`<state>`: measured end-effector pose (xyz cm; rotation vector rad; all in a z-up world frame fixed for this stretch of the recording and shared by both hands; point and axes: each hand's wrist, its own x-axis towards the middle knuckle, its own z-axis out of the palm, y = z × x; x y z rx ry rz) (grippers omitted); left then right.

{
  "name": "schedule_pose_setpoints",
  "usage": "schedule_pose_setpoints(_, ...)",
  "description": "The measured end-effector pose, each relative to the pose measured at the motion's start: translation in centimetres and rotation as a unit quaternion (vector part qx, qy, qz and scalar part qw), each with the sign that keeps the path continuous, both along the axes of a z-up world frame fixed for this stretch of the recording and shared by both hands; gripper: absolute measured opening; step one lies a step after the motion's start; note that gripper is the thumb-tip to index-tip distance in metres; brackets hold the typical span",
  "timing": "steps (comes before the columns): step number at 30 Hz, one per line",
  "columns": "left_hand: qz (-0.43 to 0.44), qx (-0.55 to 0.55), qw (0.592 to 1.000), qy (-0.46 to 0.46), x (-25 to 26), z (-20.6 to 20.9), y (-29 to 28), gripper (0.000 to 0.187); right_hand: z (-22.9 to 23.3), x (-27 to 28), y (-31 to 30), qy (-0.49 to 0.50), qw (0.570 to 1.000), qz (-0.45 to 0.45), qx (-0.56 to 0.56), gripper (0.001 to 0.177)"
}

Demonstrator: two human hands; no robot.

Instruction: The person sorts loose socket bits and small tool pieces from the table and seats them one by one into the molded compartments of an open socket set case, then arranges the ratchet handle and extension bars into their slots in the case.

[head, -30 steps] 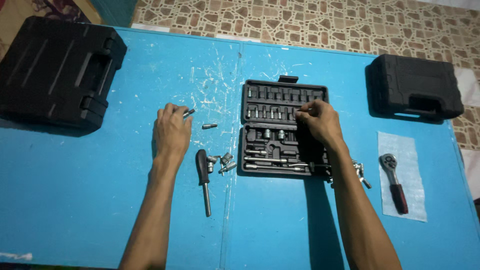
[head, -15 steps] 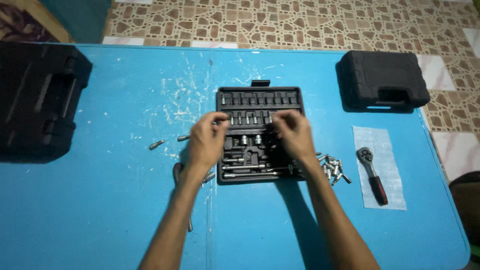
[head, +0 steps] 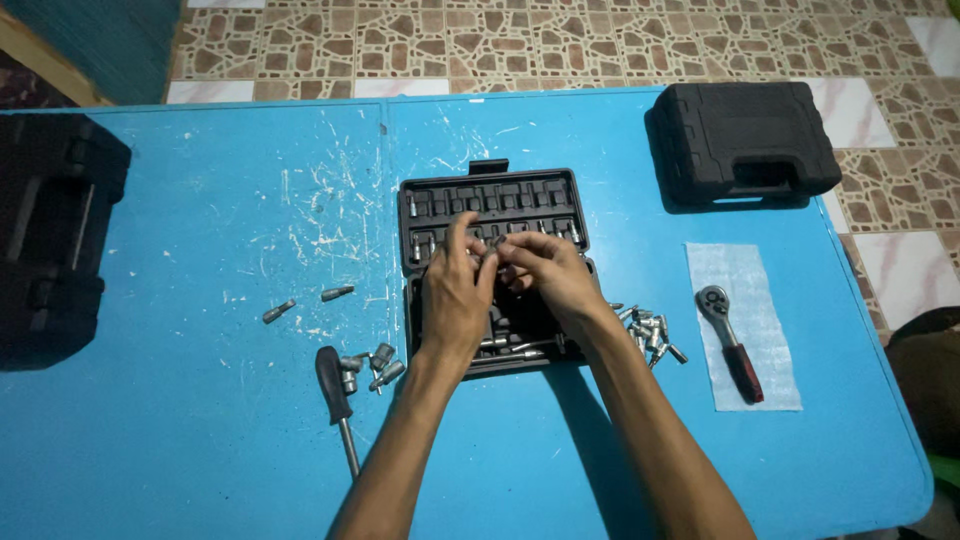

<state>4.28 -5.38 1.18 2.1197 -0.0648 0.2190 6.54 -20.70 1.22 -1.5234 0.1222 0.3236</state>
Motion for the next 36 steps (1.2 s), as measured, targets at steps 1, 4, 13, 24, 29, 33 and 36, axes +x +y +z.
schedule_pose_setpoints(1, -0.01, 0.018, 0.999, -0.027, 0.0, -0.1, 0.0, 0.061, 0.1, 0.1, 0.0, 0.003, 1.0, 0.003, -0.01, 0.018)
schedule_pose_setpoints(4, -0.023, 0.066, 0.996, -0.063, 0.1, -0.2, 0.1, 0.067, 0.2, 0.9, -0.1, -0.028, 0.991, -0.014, -0.133, 0.019)
schedule_pose_setpoints(13, 0.081, 0.17, 0.981, -0.038, 0.2, -1.0, 2.5, 0.051, 0.6, 4.0, 0.1, -0.086, 0.922, -0.001, -0.378, 0.027)
schedule_pose_setpoints(24, 0.071, 0.242, 0.968, -0.007, 0.2, -1.7, 2.1, 0.047, 1.6, 3.9, 2.3, -0.154, 0.883, 0.006, -0.444, 0.03)
schedule_pose_setpoints(29, 0.076, 0.246, 0.966, -0.017, 0.2, -1.6, 2.0, 0.046, 1.7, 4.3, 1.4, -0.101, 0.904, 0.018, -0.414, 0.027)
schedule_pose_setpoints(33, 0.074, 0.239, 0.968, -0.037, -0.1, -1.3, 2.1, 0.044, 1.5, 4.9, 0.9, -0.065, 0.898, 0.038, -0.433, 0.024)
schedule_pose_setpoints(36, 0.074, 0.235, 0.968, -0.036, -0.3, -1.1, 2.0, 0.044, 1.4, 4.9, 0.8, -0.058, 0.909, 0.033, -0.412, 0.026)
